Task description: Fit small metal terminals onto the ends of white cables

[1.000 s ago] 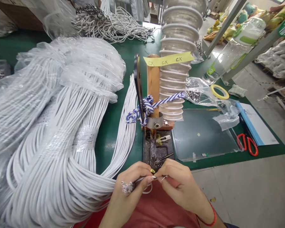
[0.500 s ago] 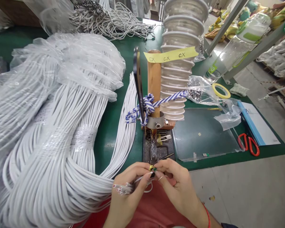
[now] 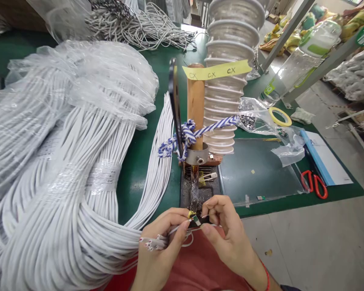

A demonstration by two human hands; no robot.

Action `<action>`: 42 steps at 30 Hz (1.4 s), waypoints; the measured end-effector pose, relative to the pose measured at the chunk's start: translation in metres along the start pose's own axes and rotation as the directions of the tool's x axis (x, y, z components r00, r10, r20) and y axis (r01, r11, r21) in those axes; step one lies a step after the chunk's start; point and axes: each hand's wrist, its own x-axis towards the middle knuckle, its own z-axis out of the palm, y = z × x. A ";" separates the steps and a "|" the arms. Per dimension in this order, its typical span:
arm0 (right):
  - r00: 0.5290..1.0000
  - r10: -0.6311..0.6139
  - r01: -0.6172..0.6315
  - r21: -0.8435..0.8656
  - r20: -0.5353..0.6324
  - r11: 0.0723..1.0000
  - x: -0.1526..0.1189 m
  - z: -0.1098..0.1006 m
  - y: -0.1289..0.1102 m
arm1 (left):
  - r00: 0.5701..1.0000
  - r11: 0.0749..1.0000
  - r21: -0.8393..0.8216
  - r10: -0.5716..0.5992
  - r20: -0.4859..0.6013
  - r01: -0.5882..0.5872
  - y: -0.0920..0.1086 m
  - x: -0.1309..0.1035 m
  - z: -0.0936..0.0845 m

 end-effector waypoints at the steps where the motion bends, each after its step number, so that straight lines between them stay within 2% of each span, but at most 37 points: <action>1: 1.000 -0.003 0.004 0.047 -0.010 0.999 0.000 -0.002 0.001 | 1.000 1.000 -0.001 -0.010 -0.019 0.010 0.000 0.000 0.001; 4: 0.999 -0.018 0.022 0.117 -0.040 0.993 0.003 -0.003 0.004 | 1.000 0.999 0.029 -0.017 -0.012 0.018 0.001 0.002 0.001; 7: 0.997 -0.037 0.043 0.090 -0.067 0.995 0.006 0.001 0.004 | 1.000 0.997 0.079 0.009 0.029 -0.011 0.001 0.004 0.000; 12: 0.991 -0.072 0.081 0.072 -0.112 0.994 0.007 0.010 0.002 | 0.998 0.988 0.142 0.062 0.033 -0.066 0.000 0.005 0.001; 18: 0.987 -0.049 0.067 0.115 -0.153 0.991 0.007 0.016 0.003 | 0.998 0.987 0.150 0.065 -0.022 -0.061 0.002 0.006 0.002; 22: 0.983 -0.070 0.091 0.116 -0.172 0.989 0.008 0.017 0.000 | 0.996 0.985 0.146 0.089 0.003 -0.088 0.007 0.008 0.002; 29: 0.977 -0.109 0.128 0.093 -0.183 0.987 0.010 0.017 -0.003 | 0.997 0.993 0.109 0.049 -0.056 -0.043 0.014 0.005 0.005; 42: 0.981 -0.102 0.123 0.124 -0.164 0.985 0.009 0.015 0.001 | 0.997 0.992 0.114 0.061 -0.051 -0.055 0.013 0.005 0.003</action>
